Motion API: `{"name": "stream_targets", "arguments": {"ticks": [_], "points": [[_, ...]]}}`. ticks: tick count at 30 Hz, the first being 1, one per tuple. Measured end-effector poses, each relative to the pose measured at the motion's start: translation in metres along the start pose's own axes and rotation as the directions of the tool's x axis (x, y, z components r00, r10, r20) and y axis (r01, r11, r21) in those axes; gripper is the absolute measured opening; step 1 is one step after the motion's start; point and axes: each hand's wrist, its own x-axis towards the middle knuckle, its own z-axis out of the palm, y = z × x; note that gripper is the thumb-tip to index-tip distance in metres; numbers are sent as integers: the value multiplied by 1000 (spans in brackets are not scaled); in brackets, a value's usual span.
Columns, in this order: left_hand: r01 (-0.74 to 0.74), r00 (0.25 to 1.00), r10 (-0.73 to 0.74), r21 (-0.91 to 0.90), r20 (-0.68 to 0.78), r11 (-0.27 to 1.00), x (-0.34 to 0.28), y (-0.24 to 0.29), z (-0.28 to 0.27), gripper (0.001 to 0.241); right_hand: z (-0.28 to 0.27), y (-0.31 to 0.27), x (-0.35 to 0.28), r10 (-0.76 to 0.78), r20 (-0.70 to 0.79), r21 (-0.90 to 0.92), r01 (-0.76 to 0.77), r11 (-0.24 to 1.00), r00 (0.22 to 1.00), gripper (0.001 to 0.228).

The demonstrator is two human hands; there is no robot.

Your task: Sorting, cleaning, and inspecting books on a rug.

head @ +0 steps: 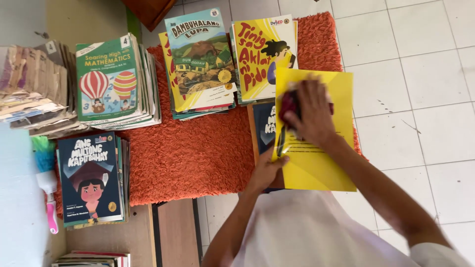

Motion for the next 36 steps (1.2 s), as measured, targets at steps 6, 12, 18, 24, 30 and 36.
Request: {"name": "stream_targets", "arguments": {"ticks": [6, 12, 18, 24, 30, 36], "points": [[-49, 999, 48, 82, 11, 995, -10, 23, 0, 8, 20, 38, 17, -346, -26, 22, 346, 938, 938, 70], [-59, 998, 59, 143, 1, 988, -6, 19, -1, 16, 24, 22, 19, -235, -21, -6, 235, 972, 972, 71], [-28, 999, 36, 211, -32, 977, -9, 28, 6, 30, 16, 70, 38, 160, -42, 28, -159, 987, 986, 61], [-85, 986, 102, 130, -130, 988, 9, 8, -18, 23, 28, 34, 0, 613, 186, 231, -641, 732, 768, 72], [-148, 952, 163, 76, -259, 986, 25, 8, -69, 21, 28, -6, -54, 751, 403, 316, -850, 422, 523, 82], [-243, 849, 183, -59, -495, 968, 31, -1, -104, 35, 3, -28, -88, 721, 464, 301, -857, 418, 515, 83]]}}
